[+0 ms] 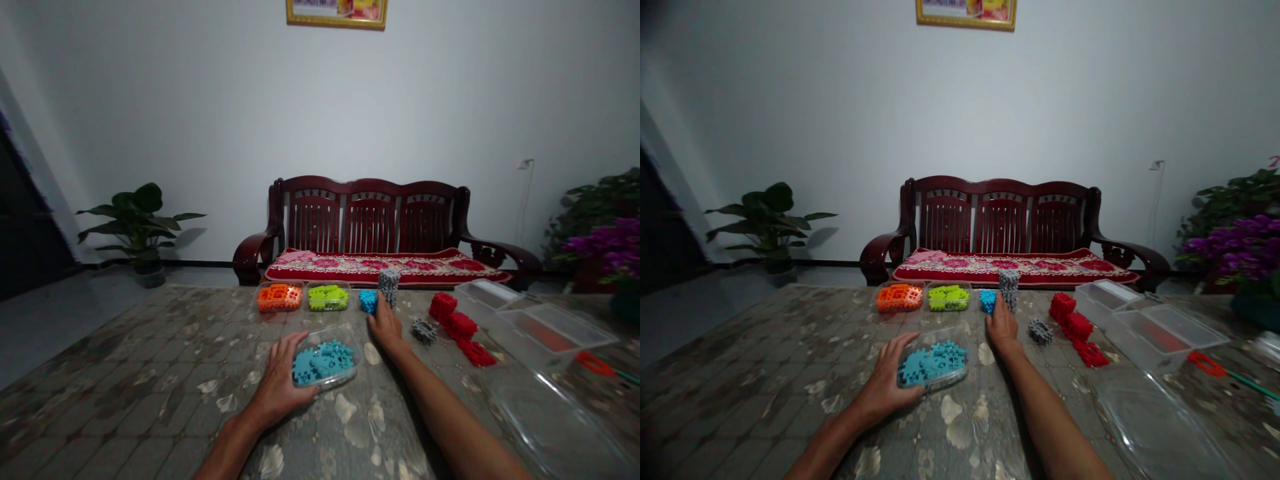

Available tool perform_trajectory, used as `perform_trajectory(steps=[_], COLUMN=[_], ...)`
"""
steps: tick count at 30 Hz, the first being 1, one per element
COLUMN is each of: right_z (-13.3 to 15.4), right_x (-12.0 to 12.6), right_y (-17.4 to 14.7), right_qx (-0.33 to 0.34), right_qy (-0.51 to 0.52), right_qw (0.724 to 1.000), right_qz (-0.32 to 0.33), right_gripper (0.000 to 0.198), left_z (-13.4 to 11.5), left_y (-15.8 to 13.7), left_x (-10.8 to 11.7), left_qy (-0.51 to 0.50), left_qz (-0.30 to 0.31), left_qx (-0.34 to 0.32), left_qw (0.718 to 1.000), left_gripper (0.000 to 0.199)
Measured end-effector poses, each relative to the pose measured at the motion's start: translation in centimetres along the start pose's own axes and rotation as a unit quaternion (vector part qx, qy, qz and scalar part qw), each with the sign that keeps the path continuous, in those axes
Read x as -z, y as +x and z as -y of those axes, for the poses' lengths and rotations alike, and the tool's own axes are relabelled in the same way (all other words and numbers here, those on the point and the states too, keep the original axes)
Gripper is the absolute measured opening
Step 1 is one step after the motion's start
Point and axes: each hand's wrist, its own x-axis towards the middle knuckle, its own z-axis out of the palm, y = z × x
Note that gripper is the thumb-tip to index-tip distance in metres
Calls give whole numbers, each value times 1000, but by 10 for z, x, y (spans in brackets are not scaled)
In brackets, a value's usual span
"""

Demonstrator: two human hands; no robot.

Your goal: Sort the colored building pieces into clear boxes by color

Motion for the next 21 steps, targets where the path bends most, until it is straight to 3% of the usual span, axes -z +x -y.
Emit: perform_trajectory(steps=[21], right_z=[18], right_x=[-6], right_y=[9], right_qx=[-13], right_qy=[-69], right_qw=[997], right_qz=[-25], right_gripper=[74], left_z=[2], left_y=[-1], left_x=[-4], left_qy=[-6], left_qz=[-1], left_qx=[0], left_qw=[1000], left_gripper=[82])
